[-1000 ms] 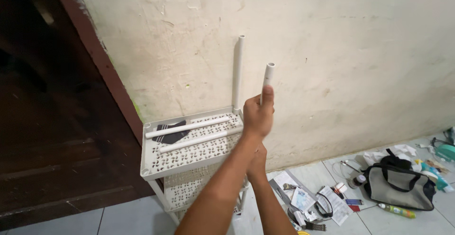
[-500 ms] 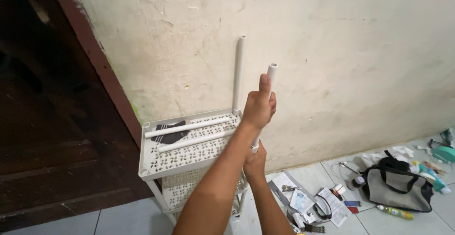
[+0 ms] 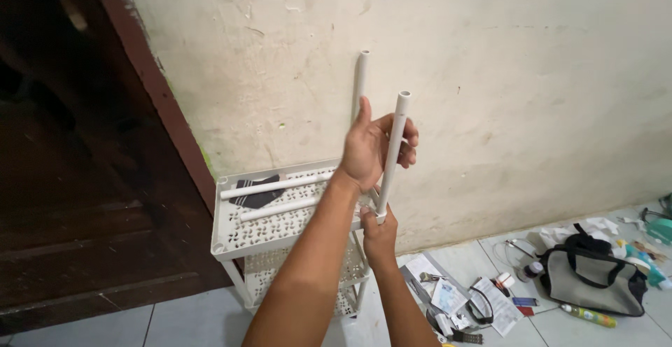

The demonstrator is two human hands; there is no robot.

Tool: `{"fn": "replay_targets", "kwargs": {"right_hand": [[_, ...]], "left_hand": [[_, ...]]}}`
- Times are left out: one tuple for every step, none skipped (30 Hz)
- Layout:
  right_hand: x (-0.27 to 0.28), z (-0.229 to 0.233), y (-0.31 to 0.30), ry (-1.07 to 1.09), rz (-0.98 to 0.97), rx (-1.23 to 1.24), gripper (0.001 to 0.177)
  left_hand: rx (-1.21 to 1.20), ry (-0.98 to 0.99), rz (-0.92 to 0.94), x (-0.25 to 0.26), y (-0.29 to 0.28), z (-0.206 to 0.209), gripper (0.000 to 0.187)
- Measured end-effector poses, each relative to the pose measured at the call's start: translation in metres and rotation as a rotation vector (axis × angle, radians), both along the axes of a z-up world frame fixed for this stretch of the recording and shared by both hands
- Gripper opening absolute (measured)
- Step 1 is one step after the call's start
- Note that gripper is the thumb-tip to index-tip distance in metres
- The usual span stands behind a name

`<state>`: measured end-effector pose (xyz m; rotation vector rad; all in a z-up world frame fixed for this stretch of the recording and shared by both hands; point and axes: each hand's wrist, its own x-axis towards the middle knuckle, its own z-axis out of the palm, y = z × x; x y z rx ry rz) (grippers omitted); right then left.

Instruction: The person inserts white plastic poles into the corner holes of a white plastic shelf unit. They repeatedly insert and remove the poles, then gather them and place them on a nearby bed. Finally, they remove a sock from the shelf and attempt to secure the shelf with small plastic fasteners.

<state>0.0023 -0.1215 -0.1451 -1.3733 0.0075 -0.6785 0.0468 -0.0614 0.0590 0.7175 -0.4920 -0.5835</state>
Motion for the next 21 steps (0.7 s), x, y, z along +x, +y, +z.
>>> {"fn": "replay_targets", "kwargs": {"right_hand": [[-0.002,0.004,0.001,0.012,-0.009,-0.015,0.051],[-0.003,0.007,0.002,0.023,-0.018,-0.031,0.052],[-0.004,0.007,0.002,0.035,-0.028,-0.046,0.053],[-0.004,0.006,0.001,0.037,-0.026,-0.043,0.051],[-0.003,0.005,0.0,0.038,-0.021,-0.038,0.048],[-0.002,0.003,-0.001,0.038,-0.017,-0.033,0.045],[-0.001,0.0,-0.001,0.051,0.001,-0.009,0.041],[0.001,-0.004,-0.002,0.064,0.02,0.016,0.037],[0.002,-0.007,-0.003,0.079,0.04,0.039,0.034],[0.004,-0.01,-0.005,0.078,0.018,0.014,0.033],[0.006,-0.013,-0.006,0.076,-0.002,-0.01,0.032],[0.007,-0.016,-0.006,0.075,-0.021,-0.035,0.031],[0.008,-0.018,-0.007,0.072,-0.009,-0.028,0.031],[0.009,-0.021,-0.007,0.07,0.003,-0.021,0.032],[0.009,-0.023,-0.008,0.067,0.014,-0.015,0.033],[0.009,-0.026,-0.008,0.033,0.025,-0.002,0.033],[0.01,-0.028,-0.007,-0.002,0.035,0.011,0.034],[0.012,-0.031,-0.007,-0.038,0.046,0.024,0.035],[0.014,-0.033,-0.01,-0.012,-0.017,-0.138,0.036],[0.015,-0.034,-0.015,0.015,-0.081,-0.3,0.038],[0.015,-0.033,-0.018,0.043,-0.146,-0.462,0.04]], "left_hand": [[0.055,-0.114,-0.031,0.0,0.0,0.002,0.077],[0.109,-0.228,-0.061,0.002,-0.001,0.002,0.074],[0.16,-0.344,-0.091,0.005,-0.003,0.0,0.072],[0.155,-0.34,-0.06,0.006,-0.005,-0.004,0.071],[0.152,-0.337,-0.027,0.006,-0.007,-0.008,0.07],[0.149,-0.334,0.006,0.007,-0.01,-0.012,0.07],[0.17,-0.332,0.065,0.006,-0.013,-0.015,0.07],[0.191,-0.33,0.124,0.005,-0.016,-0.018,0.07],[0.21,-0.326,0.185,0.004,-0.019,-0.02,0.07],[0.215,-0.322,0.222,0.003,-0.022,-0.02,0.069],[0.222,-0.317,0.26,0.003,-0.024,-0.02,0.069],[0.229,-0.312,0.298,0.002,-0.026,-0.021,0.069],[0.234,-0.302,0.317,0.003,-0.027,-0.021,0.068],[0.24,-0.292,0.336,0.003,-0.027,-0.021,0.067],[0.244,-0.282,0.353,0.003,-0.029,-0.022,0.067],[0.253,-0.336,0.462,0.003,-0.033,-0.024,0.069],[0.26,-0.393,0.57,0.002,-0.037,-0.025,0.071],[0.265,-0.449,0.679,0.0,-0.042,-0.026,0.073],[0.269,-0.464,0.754,-0.004,-0.047,-0.028,0.072],[0.273,-0.478,0.829,-0.01,-0.053,-0.03,0.072],[0.276,-0.49,0.903,-0.014,-0.056,-0.031,0.071]]}}
